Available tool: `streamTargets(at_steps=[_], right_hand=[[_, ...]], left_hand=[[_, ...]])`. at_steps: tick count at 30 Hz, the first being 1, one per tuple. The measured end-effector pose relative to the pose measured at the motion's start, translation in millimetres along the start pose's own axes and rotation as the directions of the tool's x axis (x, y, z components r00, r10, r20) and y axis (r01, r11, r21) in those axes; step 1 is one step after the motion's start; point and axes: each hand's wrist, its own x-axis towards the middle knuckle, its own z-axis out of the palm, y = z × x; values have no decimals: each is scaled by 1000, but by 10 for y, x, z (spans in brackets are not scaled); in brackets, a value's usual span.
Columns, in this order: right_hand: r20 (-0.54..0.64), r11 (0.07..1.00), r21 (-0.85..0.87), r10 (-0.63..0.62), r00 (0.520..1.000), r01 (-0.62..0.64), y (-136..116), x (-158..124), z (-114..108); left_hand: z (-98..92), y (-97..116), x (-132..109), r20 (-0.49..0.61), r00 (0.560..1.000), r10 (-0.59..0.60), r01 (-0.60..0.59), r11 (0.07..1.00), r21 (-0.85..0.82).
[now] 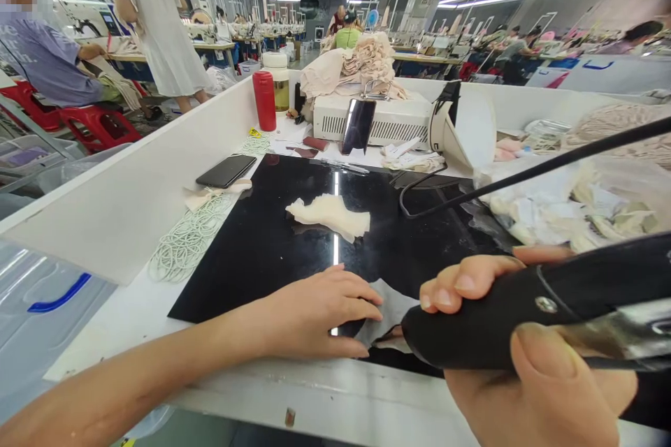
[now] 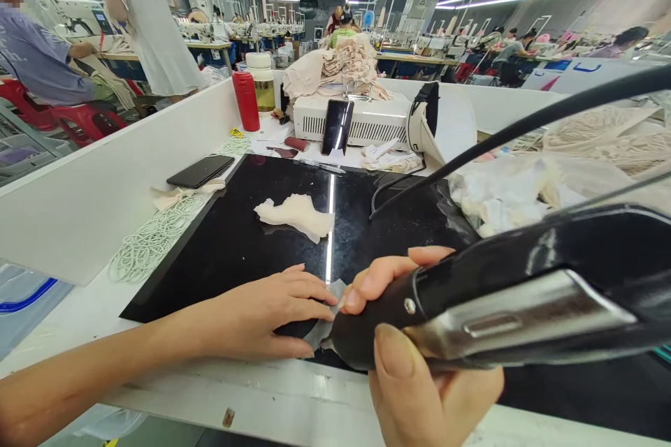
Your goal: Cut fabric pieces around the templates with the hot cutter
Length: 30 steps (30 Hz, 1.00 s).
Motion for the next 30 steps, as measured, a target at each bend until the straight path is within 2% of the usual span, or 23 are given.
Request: streamTargets(at_steps=[6,10,12,16,19,25,30], right_hand=[[57,998,-62,1,998,2,38,-72,-32],[92,999,-45,13,996,-9,17,-19,-57],[46,999,-45,9,999,-7,-28,47,-76],[-137,996,-73,-51,989,41,-105,211,-151],[-185,994,-85,-83,979,68,-90,287,-218],[-106,986,-108,-140,984,129,24,253,-279],[-66,984,-114,-144,987,136,81,212,-321]], left_hand=[[-8,-8,6,16,1000,15,-15,1000,-6],[-40,4,-5,27,1000,13,-14,1000,19],[-58,10,-17,20,1000,15,-16,999,44],[-42,6,-23,-46,998,44,-39,994,104],[20,-4,7,-65,996,63,-53,989,137],[112,-9,70,34,999,36,-42,979,199],[107,-22,56,36,999,26,-34,973,227]])
